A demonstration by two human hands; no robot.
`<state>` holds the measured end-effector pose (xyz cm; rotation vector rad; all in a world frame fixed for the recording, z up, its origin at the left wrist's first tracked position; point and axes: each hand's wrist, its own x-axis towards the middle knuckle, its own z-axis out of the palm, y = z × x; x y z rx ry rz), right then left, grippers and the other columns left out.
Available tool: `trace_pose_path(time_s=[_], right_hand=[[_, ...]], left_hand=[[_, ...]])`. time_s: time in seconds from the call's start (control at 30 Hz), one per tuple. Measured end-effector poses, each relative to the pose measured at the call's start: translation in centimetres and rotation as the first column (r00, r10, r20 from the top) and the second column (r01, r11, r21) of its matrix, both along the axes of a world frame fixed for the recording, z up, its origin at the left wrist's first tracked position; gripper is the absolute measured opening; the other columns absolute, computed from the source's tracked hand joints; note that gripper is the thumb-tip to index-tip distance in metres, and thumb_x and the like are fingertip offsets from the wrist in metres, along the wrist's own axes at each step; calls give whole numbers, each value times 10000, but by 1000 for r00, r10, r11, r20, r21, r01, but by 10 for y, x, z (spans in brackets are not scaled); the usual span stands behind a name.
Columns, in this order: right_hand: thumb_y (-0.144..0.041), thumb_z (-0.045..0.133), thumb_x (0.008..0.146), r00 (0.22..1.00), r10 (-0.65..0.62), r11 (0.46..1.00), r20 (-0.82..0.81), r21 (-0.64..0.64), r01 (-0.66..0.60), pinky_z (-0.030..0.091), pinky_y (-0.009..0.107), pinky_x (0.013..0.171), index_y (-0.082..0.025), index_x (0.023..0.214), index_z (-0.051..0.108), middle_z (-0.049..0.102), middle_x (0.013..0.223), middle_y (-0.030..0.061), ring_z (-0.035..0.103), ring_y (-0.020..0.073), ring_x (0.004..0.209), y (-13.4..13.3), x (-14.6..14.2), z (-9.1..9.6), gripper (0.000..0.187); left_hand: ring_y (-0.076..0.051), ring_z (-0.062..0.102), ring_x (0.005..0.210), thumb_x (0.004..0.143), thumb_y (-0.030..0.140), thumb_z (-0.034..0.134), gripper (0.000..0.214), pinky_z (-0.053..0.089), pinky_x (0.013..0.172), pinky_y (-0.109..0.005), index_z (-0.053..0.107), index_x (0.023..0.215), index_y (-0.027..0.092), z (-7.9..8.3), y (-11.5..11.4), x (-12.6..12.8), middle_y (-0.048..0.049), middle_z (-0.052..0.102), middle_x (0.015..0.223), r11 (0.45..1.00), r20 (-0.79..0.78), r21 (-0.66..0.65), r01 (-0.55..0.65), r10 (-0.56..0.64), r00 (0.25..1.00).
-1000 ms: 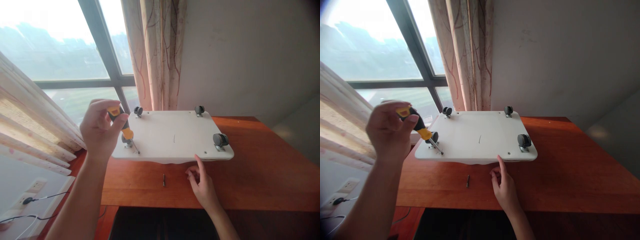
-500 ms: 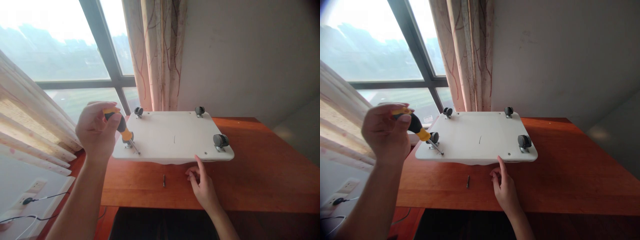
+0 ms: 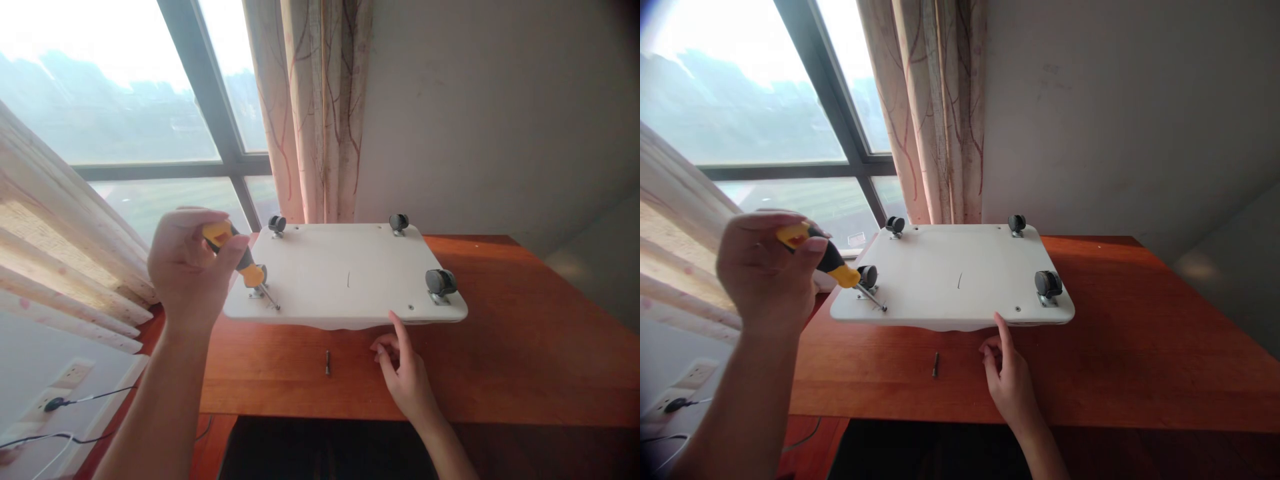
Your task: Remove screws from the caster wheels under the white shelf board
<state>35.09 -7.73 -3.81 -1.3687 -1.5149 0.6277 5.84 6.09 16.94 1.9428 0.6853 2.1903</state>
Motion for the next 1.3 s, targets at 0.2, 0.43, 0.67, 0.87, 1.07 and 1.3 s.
trace_pose_path(time_s=[0.2, 0.43, 0.67, 0.87, 1.07, 1.3], right_hand=[[-228, 464, 991, 1000, 5, 1000, 26, 15, -6, 593, 276, 705, -203, 1624, 224, 710, 892, 41, 708, 165, 745, 1, 0, 0, 677], [-231, 460, 1000, 1000, 1, 1000, 8, 8, -1, 593, 284, 734, -213, 1620, 235, 705, 907, 39, 710, 167, 765, 0, -1, 2, 660], [-232, 464, 997, 1000, -7, 1000, 11, -7, 7, 591, 286, 734, -218, 1624, 221, 704, 915, 38, 703, 162, 751, 0, 0, -1, 673], [-222, 465, 995, 1000, -8, 1000, 11, 8, 8, 595, 284, 747, -212, 1617, 237, 702, 902, 38, 707, 165, 778, 0, -1, 1, 662], [-210, 456, 994, 1000, -16, 1000, 10, -10, 16, 599, 283, 751, -220, 1605, 251, 704, 910, 36, 709, 160, 762, -1, -2, 4, 645], [-204, 447, 988, 1000, -2, 1000, -2, -21, 2, 594, 294, 739, -216, 1617, 230, 693, 920, 42, 702, 168, 777, -2, -1, 5, 666]], left_hand=[[-125, 693, 769, 866, 240, 779, 227, 610, 713, -248, 763, 1086, 183, 2, -11, 15, -39, 730, 923, 985, 112, -104, 136, -125, 986], [-128, 685, 712, 866, 230, 757, 160, 603, 672, -246, 767, 1016, 176, 5, -13, 16, -32, 729, 858, 995, 91, -86, 49, -41, 995], [-134, 680, 725, 932, 327, 716, 232, 573, 666, -253, 728, 1122, 193, -3, -9, 12, -58, 738, 935, 993, 90, -83, 79, -71, 993], [-149, 673, 705, 917, 336, 723, 243, 563, 635, -275, 693, 1141, 248, -3, -8, 12, -36, 744, 926, 994, 83, -51, 98, -94, 992], [-151, 659, 748, 830, 342, 806, 253, 566, 662, -280, 696, 1036, 245, 3, -4, 8, -32, 705, 928, 996, 73, 27, 83, -85, 994], [-126, 643, 702, 801, 242, 834, 218, 559, 604, -244, 719, 979, 195, 5, -6, 12, -24, 675, 891, 997, 110, 8, 78, -78, 991]])
